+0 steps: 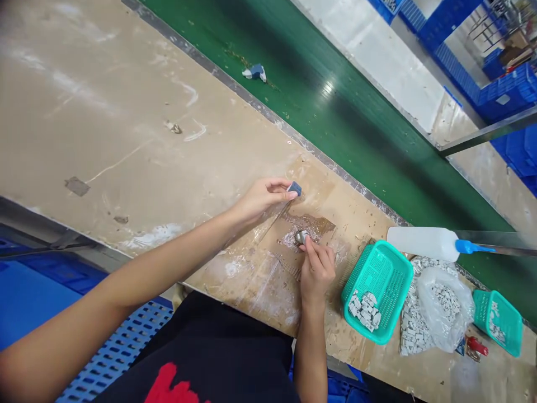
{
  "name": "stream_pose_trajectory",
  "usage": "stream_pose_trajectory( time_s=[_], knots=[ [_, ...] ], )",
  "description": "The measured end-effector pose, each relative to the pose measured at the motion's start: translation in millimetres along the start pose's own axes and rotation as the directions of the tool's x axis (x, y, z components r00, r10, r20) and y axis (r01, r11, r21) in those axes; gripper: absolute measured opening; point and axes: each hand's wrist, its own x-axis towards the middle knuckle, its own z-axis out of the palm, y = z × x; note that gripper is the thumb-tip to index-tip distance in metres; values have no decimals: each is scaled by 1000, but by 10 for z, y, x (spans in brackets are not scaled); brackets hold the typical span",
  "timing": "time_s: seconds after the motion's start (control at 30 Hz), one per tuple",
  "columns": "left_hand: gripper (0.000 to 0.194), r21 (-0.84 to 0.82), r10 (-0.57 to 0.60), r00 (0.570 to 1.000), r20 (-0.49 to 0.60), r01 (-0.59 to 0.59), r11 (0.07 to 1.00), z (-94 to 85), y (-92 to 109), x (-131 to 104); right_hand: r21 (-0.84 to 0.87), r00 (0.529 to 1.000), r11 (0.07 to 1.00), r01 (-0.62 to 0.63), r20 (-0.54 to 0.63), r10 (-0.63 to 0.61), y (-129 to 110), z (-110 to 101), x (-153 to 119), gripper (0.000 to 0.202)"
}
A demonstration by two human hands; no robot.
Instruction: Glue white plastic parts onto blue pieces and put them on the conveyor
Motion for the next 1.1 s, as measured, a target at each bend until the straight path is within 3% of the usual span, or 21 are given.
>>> stream_pose_trajectory(
  time_s=[0.27, 0.4, 0.57, 0.7, 0.87, 1.1],
  knots=[
    [26, -6, -4, 1000, 24, 4, 1000, -11, -6, 0, 10, 1000, 1000, -16, 10, 15, -13, 10, -25, 38],
    [25, 58, -49, 998, 48, 46, 997, -17, -48, -12, 72, 996, 996, -61, -61, 66, -57, -31, -4, 38],
    [26, 168, -129, 967, 220, 93, 981, 62, -127, -99, 165, 925, 946, -279, -218, 311, -133, -195, 46, 21],
    [28, 239, -195, 928, 316, 121, 963, 198, -168, -259, 201, 882, 930, -308, -306, 359, -205, -333, 78, 19],
    [27, 163, -224, 886, 406, 171, 972, 324, -178, -442, 239, 913, 947, -213, -298, 280, -290, -395, 110, 26],
    [24, 166, -234, 895, 379, 183, 969, 362, -118, -514, 276, 942, 938, -207, -203, 268, -353, -411, 121, 37]
  ],
)
